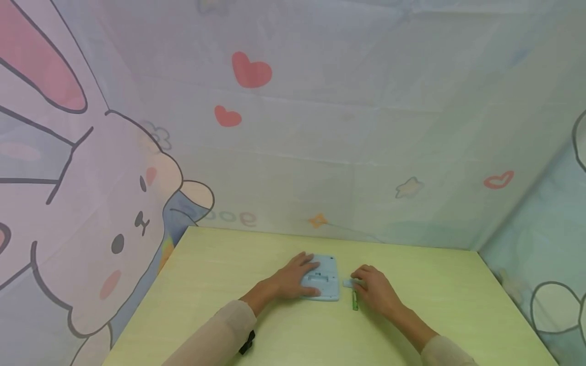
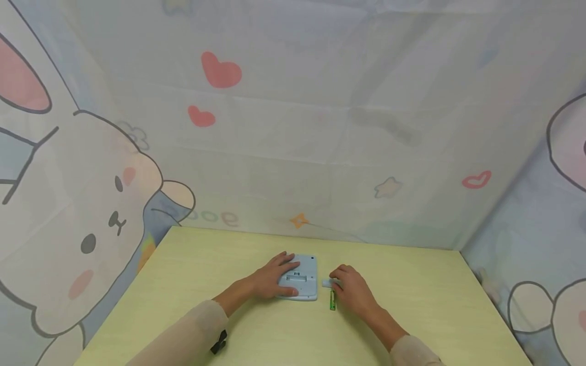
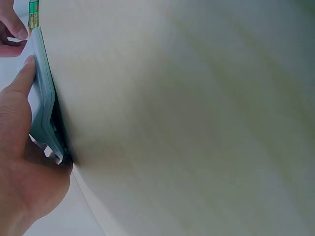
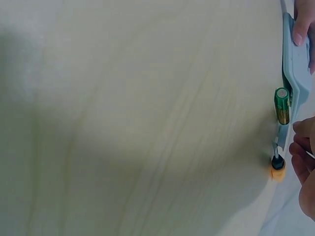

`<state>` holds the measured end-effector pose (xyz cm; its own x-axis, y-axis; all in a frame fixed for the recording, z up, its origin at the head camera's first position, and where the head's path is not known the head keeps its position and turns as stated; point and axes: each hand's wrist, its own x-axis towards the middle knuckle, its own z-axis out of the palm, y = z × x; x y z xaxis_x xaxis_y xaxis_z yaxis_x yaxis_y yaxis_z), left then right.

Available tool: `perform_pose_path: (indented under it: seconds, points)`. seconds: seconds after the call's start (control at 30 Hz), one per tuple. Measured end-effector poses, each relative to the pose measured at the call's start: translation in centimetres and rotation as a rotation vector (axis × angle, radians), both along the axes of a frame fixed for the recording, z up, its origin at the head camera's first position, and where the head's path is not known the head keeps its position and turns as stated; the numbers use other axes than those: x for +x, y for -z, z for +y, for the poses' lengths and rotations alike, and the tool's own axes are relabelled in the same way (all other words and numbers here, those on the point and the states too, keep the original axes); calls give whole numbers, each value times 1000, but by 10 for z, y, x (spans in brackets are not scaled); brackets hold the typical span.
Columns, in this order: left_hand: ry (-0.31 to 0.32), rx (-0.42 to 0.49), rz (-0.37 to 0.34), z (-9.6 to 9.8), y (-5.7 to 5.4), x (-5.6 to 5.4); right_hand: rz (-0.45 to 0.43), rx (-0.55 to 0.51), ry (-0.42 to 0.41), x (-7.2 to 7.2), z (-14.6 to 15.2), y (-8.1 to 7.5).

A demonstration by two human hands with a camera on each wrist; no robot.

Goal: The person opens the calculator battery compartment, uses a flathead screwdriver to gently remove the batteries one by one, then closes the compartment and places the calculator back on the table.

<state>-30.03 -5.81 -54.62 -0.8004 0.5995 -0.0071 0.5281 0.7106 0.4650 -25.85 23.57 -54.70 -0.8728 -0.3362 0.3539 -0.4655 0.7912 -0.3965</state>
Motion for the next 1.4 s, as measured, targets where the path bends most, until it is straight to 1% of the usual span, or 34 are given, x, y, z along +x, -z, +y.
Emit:
perform_pose_path:
  seconds: [0.1, 0.23, 0.53, 0.8, 0.97, 1.23, 1.4]
  points:
    - [7, 5, 0, 0, 0, 0, 4, 26, -13, -2, 1, 0]
    - [10, 0, 5, 0, 1, 0, 1, 34, -19, -4, 1, 0]
    - [3, -5, 3, 0, -1, 1, -12, 8, -37, -6, 2, -1]
    - [3, -5, 5, -1, -2, 2, -12, 27, -52, -8, 0, 2]
    - [-2, -7, -2, -1, -3, 2, -24, 28, -41, -10, -1, 3]
    - [-2, -21, 0, 0, 0, 0, -67, 13, -31, -12, -2, 2]
    - [1, -18, 3, -1, -1, -1, -79, 3, -29, -13, -2, 3]
